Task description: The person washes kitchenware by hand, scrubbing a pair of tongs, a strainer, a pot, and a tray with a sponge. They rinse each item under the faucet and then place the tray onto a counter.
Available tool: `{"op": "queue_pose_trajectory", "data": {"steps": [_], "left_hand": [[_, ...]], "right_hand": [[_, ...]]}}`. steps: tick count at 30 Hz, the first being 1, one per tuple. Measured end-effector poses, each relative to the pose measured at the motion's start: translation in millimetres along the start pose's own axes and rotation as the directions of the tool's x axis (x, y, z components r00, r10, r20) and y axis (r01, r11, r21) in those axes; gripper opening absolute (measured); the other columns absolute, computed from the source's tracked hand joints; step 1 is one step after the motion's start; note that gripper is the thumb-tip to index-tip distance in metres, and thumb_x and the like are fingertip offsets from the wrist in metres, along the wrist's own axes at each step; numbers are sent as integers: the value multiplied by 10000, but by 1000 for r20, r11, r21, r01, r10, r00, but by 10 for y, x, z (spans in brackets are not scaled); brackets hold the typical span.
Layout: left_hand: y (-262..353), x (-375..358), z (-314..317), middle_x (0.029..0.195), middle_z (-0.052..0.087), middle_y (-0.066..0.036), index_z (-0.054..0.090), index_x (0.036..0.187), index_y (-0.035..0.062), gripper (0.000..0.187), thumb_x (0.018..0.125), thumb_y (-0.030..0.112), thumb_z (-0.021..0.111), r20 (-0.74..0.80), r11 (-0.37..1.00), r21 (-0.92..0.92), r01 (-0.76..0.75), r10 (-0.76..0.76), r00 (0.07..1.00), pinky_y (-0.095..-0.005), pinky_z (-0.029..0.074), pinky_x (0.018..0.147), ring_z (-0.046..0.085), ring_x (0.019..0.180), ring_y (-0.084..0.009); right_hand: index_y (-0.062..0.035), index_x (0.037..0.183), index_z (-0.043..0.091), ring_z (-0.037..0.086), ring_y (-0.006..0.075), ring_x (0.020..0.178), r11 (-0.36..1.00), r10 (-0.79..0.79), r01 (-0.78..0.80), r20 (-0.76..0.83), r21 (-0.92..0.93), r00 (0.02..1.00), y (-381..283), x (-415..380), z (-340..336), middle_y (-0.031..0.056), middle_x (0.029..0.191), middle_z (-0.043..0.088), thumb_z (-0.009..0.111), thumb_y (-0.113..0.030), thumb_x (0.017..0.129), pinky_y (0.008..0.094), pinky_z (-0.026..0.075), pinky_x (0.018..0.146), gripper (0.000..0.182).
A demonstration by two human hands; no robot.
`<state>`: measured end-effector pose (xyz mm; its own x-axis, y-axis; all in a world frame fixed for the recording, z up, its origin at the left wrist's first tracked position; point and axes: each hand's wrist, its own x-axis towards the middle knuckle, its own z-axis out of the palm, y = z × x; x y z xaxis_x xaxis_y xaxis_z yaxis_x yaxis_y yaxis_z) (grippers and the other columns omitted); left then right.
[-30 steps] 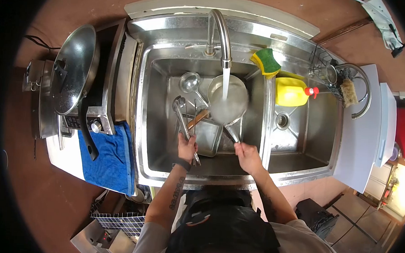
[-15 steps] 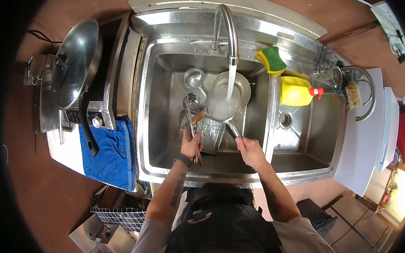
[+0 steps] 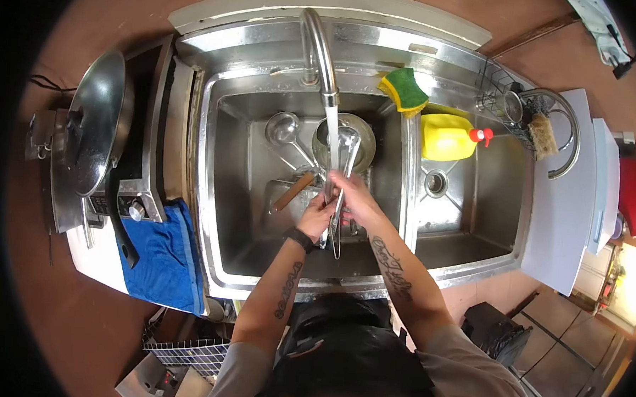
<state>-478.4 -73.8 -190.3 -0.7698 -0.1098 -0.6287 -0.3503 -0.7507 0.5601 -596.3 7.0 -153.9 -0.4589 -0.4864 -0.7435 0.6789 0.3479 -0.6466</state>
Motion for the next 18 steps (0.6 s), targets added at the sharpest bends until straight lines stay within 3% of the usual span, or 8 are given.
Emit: {"op": "queue_pose_trajectory", "data": {"steps": [3, 7, 9, 10, 11, 14, 16, 18], "left_hand": [[130, 4, 44, 1043, 647, -115, 509, 1222, 11, 320, 973, 213, 528, -4, 973, 222, 67, -68, 998, -331, 538, 779, 654, 890, -208], [144, 146, -3, 1259, 578, -183, 425, 1383, -24, 747, 919, 554, 521, -106, 825, 554, -107, 198, 974, -297, 367, 1009, 536, 1159, -247], [318, 54, 153, 1361, 502, -239, 352, 1425, -11, 858, 878, 626, 531, -83, 733, 680, -13, 95, 992, -369, 313, 1093, 431, 1323, -351], [316, 26, 238, 1355, 504, -235, 302, 1453, -2, 914, 863, 657, 534, -140, 678, 733, -56, 230, 963, -373, 343, 1071, 453, 1305, -361], [317, 53, 227, 1355, 504, -235, 302, 1453, -2, 914, 863, 657, 534, -139, 677, 734, -56, 229, 963, -373, 343, 1071, 453, 1305, -361], [116, 287, 64, 1386, 478, -242, 258, 1466, 1, 870, 905, 626, 487, -170, 710, 704, -26, 203, 964, -379, 338, 1074, 438, 1313, -375], [-208, 537, -68, 1322, 533, -261, 425, 1384, 7, 682, 948, 529, 485, -232, 605, 779, -163, 521, 821, -383, 378, 1025, 516, 1235, -366], [-239, 581, -178, 1245, 562, -281, 469, 1319, -7, 595, 955, 463, 488, -185, 577, 805, -140, 467, 864, -420, 411, 980, 541, 1173, -396]], "right_hand": [[2, 1001, 605, 610, 142, 634, 972, -135, 103, -147, -210, 980, 102, 338, 19, 61, 729, 624, 604, -308, 934, 290, 486, 547, 317], [39, 1013, 618, 618, 179, 626, 948, -148, 178, -132, 264, 980, 226, 588, 96, 109, 797, 659, 576, -373, 950, 315, 481, 557, 419], [19, 1000, 624, 635, 201, 659, 953, 52, 14, -210, 303, 976, 198, 621, 128, 113, 800, 660, 582, -442, 936, 321, 501, 587, 468], [5, 996, 628, 637, 207, 664, 911, 114, -70, -84, 407, 990, 171, 605, 119, 112, 801, 661, 575, -478, 929, 327, 510, 595, 490], [-10, 991, 631, 639, 212, 669, 854, 159, -162, 50, 494, 986, 137, 600, 115, 112, 801, 661, 569, -514, 922, 333, 518, 603, 513], [-21, 994, 634, 630, 220, 665, 861, 98, -80, -11, 502, 995, 112, 646, 132, 112, 783, 660, 528, -578, 915, 339, 527, 617, 573], [-30, 1090, 605, 620, 211, 739, 832, 132, -163, 96, 530, 987, 92, 695, 29, 87, 822, 631, 505, -532, 947, 346, 530, 725, 531], [-17, 1064, 610, 618, 199, 736, 898, 151, -125, -28, 422, 988, 218, 766, -31, 84, 815, 629, 535, -494, 945, 341, 526, 700, 497]]}}
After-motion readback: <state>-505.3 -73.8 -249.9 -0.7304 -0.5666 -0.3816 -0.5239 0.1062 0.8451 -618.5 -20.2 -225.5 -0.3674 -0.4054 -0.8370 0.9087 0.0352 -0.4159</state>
